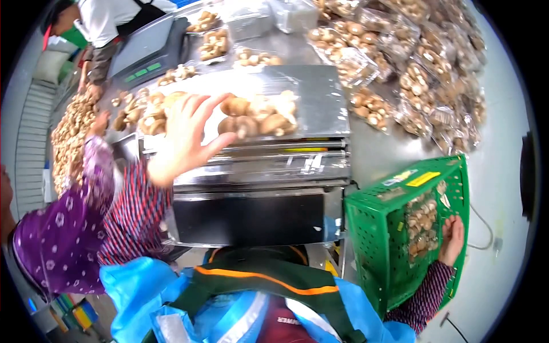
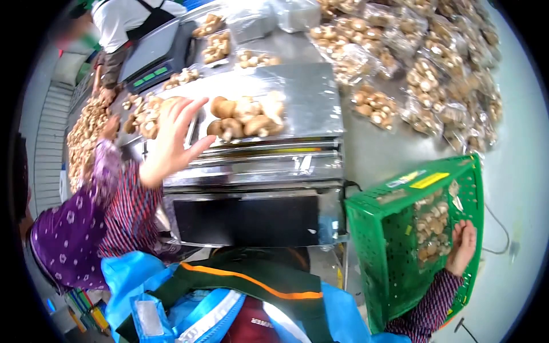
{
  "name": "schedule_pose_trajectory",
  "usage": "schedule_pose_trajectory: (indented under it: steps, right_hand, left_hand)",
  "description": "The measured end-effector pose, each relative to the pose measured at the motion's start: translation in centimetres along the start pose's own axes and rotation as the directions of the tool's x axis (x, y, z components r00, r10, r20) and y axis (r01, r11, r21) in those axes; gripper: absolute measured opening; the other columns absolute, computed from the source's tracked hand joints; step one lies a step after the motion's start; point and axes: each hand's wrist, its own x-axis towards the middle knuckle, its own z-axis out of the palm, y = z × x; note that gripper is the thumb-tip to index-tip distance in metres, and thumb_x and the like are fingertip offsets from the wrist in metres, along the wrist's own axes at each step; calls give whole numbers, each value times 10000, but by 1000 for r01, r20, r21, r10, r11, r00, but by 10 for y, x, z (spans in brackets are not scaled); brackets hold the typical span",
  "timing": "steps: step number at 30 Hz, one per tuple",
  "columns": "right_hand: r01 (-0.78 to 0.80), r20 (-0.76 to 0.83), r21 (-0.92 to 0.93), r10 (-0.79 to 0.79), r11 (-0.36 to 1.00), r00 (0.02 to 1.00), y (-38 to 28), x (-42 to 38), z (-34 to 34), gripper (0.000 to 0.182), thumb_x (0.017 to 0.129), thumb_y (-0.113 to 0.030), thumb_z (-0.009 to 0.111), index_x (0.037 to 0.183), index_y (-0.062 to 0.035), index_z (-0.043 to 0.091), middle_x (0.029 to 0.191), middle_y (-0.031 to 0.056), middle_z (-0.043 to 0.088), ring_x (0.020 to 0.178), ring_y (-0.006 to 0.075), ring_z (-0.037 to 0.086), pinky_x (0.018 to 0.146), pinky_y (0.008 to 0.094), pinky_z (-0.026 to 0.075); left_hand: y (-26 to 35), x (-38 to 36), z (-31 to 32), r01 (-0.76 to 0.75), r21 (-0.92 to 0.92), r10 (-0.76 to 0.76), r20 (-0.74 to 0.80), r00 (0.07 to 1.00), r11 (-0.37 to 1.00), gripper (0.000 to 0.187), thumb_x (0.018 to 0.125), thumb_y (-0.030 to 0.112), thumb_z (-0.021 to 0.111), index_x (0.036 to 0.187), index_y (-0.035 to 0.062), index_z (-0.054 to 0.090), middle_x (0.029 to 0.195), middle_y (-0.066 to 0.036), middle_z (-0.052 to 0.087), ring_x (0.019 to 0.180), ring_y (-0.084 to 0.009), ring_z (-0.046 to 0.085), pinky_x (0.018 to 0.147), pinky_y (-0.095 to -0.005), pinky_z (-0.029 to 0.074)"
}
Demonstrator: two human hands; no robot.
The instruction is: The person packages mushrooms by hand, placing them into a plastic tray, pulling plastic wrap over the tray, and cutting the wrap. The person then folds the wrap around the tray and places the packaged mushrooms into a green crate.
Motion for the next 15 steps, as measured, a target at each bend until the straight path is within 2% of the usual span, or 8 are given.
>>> schedule_pose_trajectory:
  steps: [2,4,6,7,8,9,12,15]
  right_hand:
    - [272,388,-144,-199,951,900,-76,-63,91,205,923,-98,455,1078,5,541,1001,88,591,906,148,564,811,259,450]
    - [490,630,-403,-154,773,761,-133,-122,194,123,880,-52,505,935,26,581,891,79,595,823,137,566,741,275,449]
    - [871,837,-287,-338,399,430,-111,-125,264,88,803,-88,593,822,-3,599,783,114,571,704,243,553,634,319,421]
    - [877,859,-314,-284,362,425,-92,-125,293,173,796,-193,619,752,-27,608,787,126,568,733,277,530,671,358,399]
    - [882,820,-471,-358,22,447,-66,-131,312,324,788,-362,609,698,-52,626,782,121,560,789,272,517,736,393,367]
    - [836,816,-542,-291,-87,499,-52,-135,326,453,763,-509,571,702,-68,654,779,110,552,824,273,499,784,408,333]
    - [780,770,-623,-229,-64,596,-39,-164,359,446,755,-516,574,755,-82,677,801,104,580,844,256,522,789,385,333]
    - [744,745,-555,-176,372,644,-15,-154,375,318,759,-364,628,684,-55,622,740,117,585,736,288,575,670,390,424]
  left_hand:
    - [10,-53,-19,273,322,-234,-156,960,907,373,725,233,682,1045,66,586,1001,-113,549,950,-290,474,853,-425,336]
    - [-3,-97,-17,352,471,-318,-152,936,809,245,716,263,682,833,51,642,848,-85,560,860,-265,479,795,-396,339]
    - [-7,-123,-3,379,512,-373,-120,920,771,263,724,309,670,759,49,659,786,-95,558,852,-267,477,791,-396,336]
    - [-10,-128,5,380,514,-400,-77,913,769,310,729,357,653,746,48,663,774,-102,562,862,-270,480,778,-401,338]
    - [-16,-133,17,380,499,-374,-117,920,779,341,737,386,639,712,48,663,745,-99,574,828,-269,500,760,-404,341]
    - [-18,-132,24,406,462,-399,-118,909,788,349,743,395,632,694,50,664,724,-101,579,805,-269,510,748,-403,345]
    - [-26,-123,44,453,289,-443,-102,891,843,364,760,408,614,659,62,665,658,-103,586,749,-263,529,718,-401,349]
    - [-48,-122,42,499,-192,-502,35,864,845,305,746,312,642,652,23,613,628,-127,584,609,-264,559,608,-372,436]
